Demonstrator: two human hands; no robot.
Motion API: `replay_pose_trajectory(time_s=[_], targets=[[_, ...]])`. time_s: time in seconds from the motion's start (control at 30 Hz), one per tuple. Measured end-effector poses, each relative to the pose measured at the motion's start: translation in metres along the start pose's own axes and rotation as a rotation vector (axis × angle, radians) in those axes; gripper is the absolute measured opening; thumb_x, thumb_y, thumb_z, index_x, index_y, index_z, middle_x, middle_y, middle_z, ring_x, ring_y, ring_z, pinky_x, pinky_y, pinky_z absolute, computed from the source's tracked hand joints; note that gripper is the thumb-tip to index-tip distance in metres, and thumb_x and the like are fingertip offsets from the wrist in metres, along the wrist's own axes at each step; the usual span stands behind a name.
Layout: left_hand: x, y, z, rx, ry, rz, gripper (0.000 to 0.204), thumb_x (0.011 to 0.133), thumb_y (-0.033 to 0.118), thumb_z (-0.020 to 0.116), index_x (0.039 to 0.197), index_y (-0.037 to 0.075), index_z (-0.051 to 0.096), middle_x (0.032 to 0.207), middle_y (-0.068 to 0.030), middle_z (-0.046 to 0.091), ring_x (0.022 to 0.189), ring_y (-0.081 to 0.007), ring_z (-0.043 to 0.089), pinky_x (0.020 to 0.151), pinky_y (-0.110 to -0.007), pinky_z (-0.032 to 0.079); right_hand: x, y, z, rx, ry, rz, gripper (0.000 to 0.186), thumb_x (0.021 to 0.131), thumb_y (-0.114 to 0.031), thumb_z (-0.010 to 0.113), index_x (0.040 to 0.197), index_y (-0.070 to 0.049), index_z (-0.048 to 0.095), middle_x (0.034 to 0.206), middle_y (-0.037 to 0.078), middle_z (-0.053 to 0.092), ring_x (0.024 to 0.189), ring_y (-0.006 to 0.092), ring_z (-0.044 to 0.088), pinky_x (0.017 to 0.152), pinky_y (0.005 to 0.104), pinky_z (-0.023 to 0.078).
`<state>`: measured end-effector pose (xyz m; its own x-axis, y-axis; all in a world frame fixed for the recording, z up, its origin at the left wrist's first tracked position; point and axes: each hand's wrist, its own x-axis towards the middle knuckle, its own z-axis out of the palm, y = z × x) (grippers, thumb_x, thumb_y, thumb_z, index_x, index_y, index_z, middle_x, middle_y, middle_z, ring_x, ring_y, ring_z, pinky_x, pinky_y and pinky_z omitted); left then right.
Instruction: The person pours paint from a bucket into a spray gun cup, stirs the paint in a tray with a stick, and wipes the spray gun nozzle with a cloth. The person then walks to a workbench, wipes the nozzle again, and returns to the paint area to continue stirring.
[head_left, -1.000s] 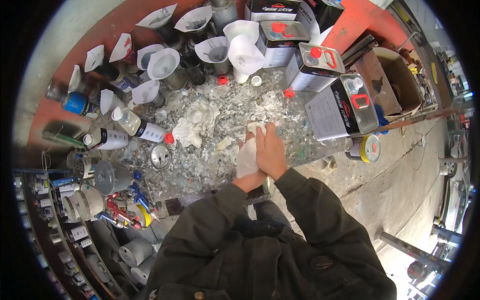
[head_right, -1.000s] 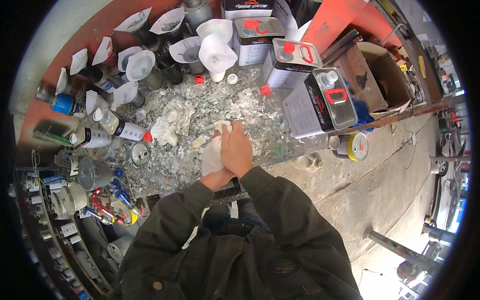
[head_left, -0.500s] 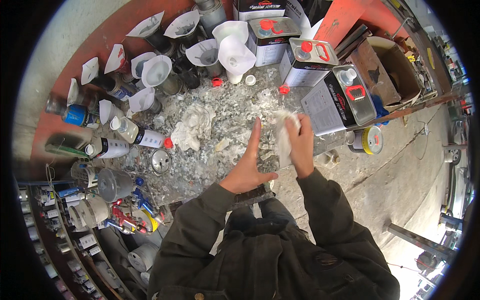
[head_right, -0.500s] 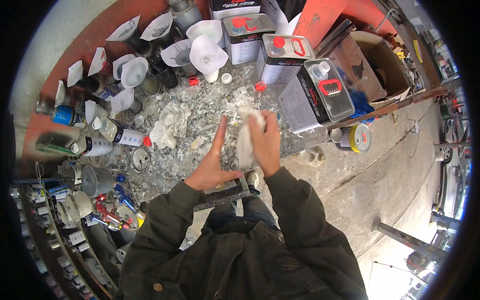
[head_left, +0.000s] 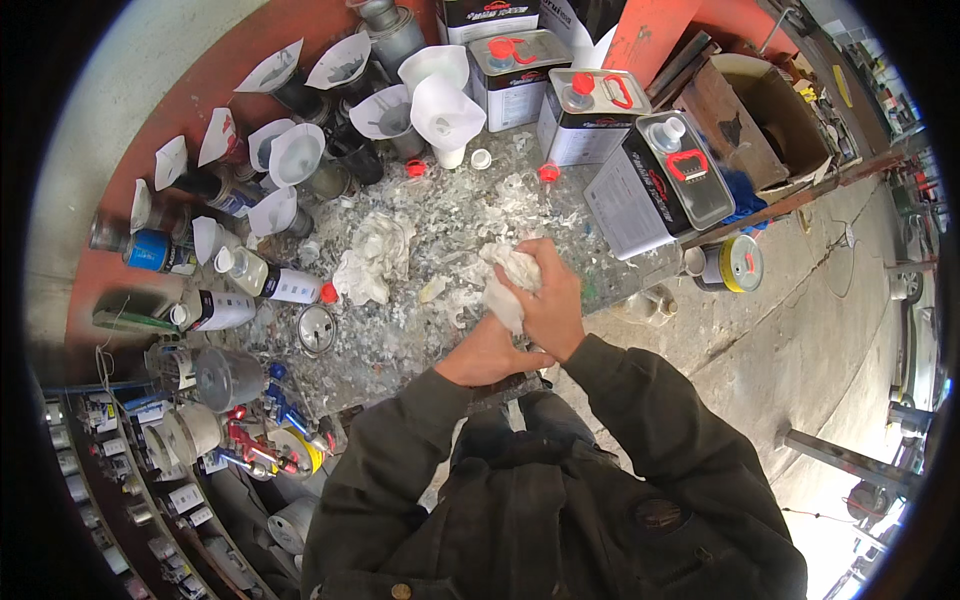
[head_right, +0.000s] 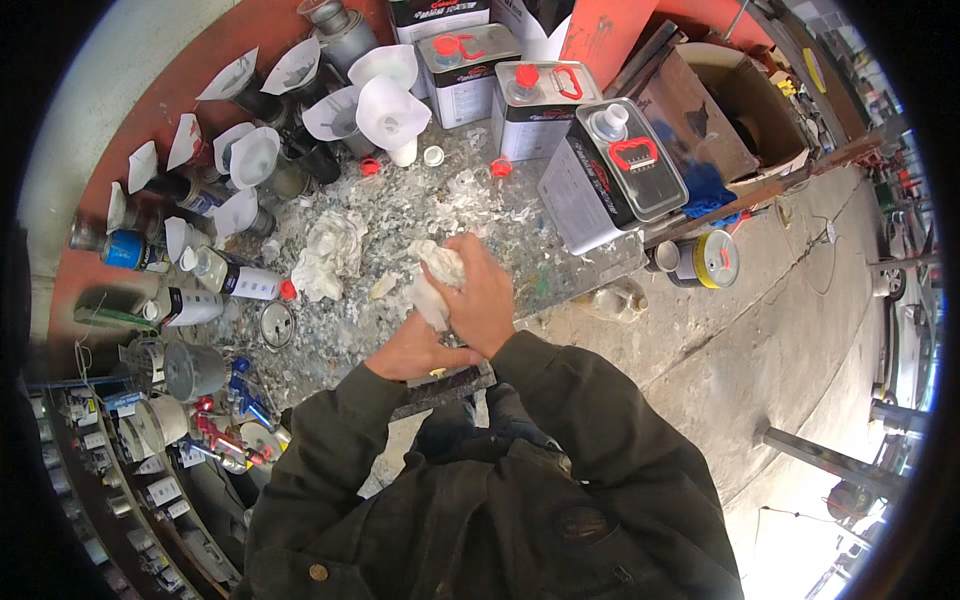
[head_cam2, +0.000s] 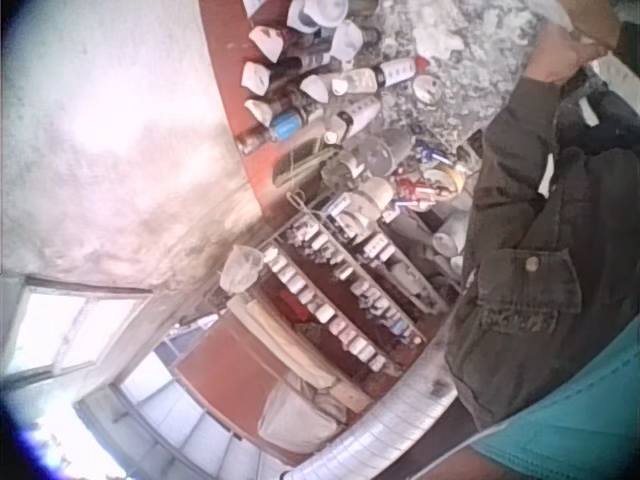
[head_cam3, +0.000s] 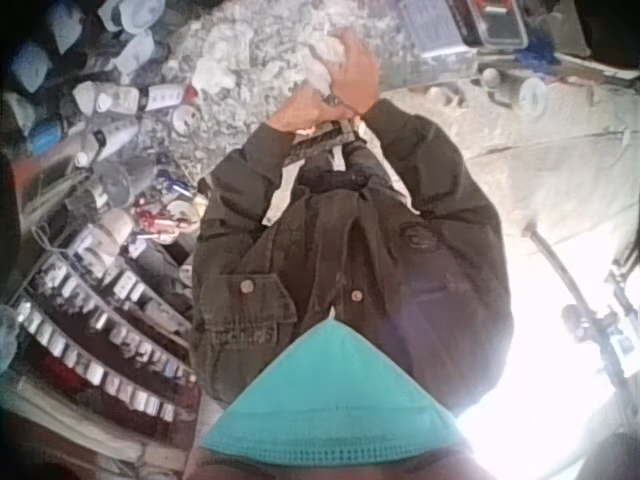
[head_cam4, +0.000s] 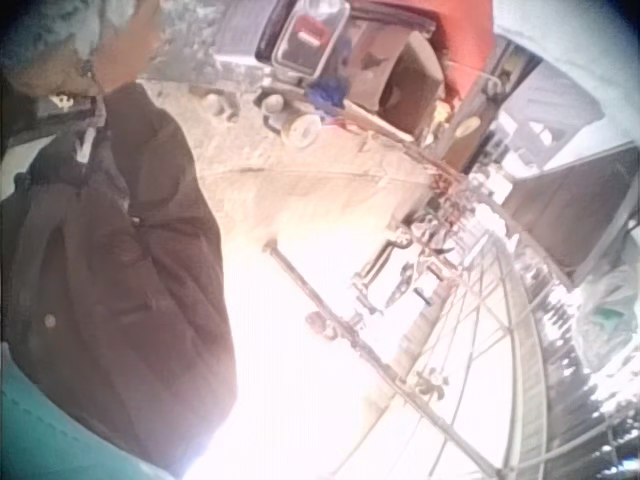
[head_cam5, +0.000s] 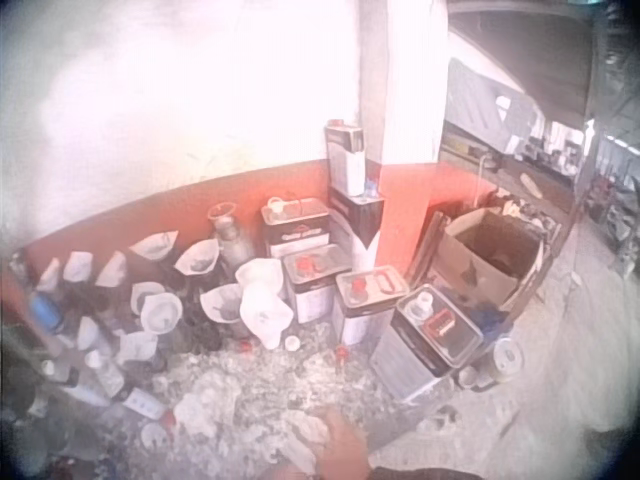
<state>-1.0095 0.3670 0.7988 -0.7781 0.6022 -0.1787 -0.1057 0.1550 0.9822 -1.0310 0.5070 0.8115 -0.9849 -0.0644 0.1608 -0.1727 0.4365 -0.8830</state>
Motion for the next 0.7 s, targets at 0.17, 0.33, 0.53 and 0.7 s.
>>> replay_pose_trajectory(time_s=[0.17, 0.33, 0.53, 0.7], targets=[[-0.008, 0.008, 0.0, 0.125, -0.141, 0.064, 0.114, 0.068, 0.02, 0.09, 0.151, 0.001, 0.013, 0.146, -0.0099, 0.037, 0.134, -0.021, 0.036, 0.111, -0.036, 0.033, -0.002, -0.001, -0.003, 0.012, -0.027, -0.085, 0.034, 0.083, -0.024, 0.076, 0.106, -0.006, 0.058, 0.094, 0.016, 0.065, 0.086, 0.0365, 0.065, 0.072, 0.0407, 0.051], [-0.014, 0.01, -0.003, -0.512, 0.037, 0.107, 0.138, 0.064, 0.018, 0.092, 0.155, 0.006, -0.011, 0.159, -0.0082, 0.011, 0.145, -0.0205, 0.015, 0.116, -0.038, 0.026, -0.025, -0.018, 0.002, 0.1, -0.088, -0.156, 0.035, 0.08, -0.022, 0.077, 0.107, -0.008, 0.058, 0.097, 0.015, 0.065, 0.087, 0.0353, 0.066, 0.073, 0.0399, 0.052], [-0.018, 0.032, -0.004, 0.046, 0.075, 0.173, 0.15, 0.055, 0.035, 0.096, 0.156, 0.007, -0.011, 0.164, -0.0162, -0.003, 0.151, -0.0264, 0.001, 0.121, -0.037, 0.007, 0.015, 0.056, -0.026, 0.089, -0.005, 0.146, 0.037, 0.089, -0.027, 0.071, 0.117, -0.007, 0.056, 0.094, 0.009, 0.066, 0.087, 0.022, 0.067, 0.075, 0.036, 0.052], [-0.018, 0.009, -0.009, -0.105, 0.117, 0.113, 0.121, 0.078, 0.026, 0.083, 0.156, 0.006, -0.007, 0.163, -0.0189, 0.005, 0.15, -0.0276, 0.01, 0.119, -0.037, 0.016, -0.015, 0.032, 0.009, 0.338, -0.115, 0.198, 0.043, 0.094, -0.021, 0.065, 0.128, -0.001, 0.047, 0.104, 0.012, 0.064, 0.093, 0.0175, 0.062, 0.081, 0.0336, 0.051]])
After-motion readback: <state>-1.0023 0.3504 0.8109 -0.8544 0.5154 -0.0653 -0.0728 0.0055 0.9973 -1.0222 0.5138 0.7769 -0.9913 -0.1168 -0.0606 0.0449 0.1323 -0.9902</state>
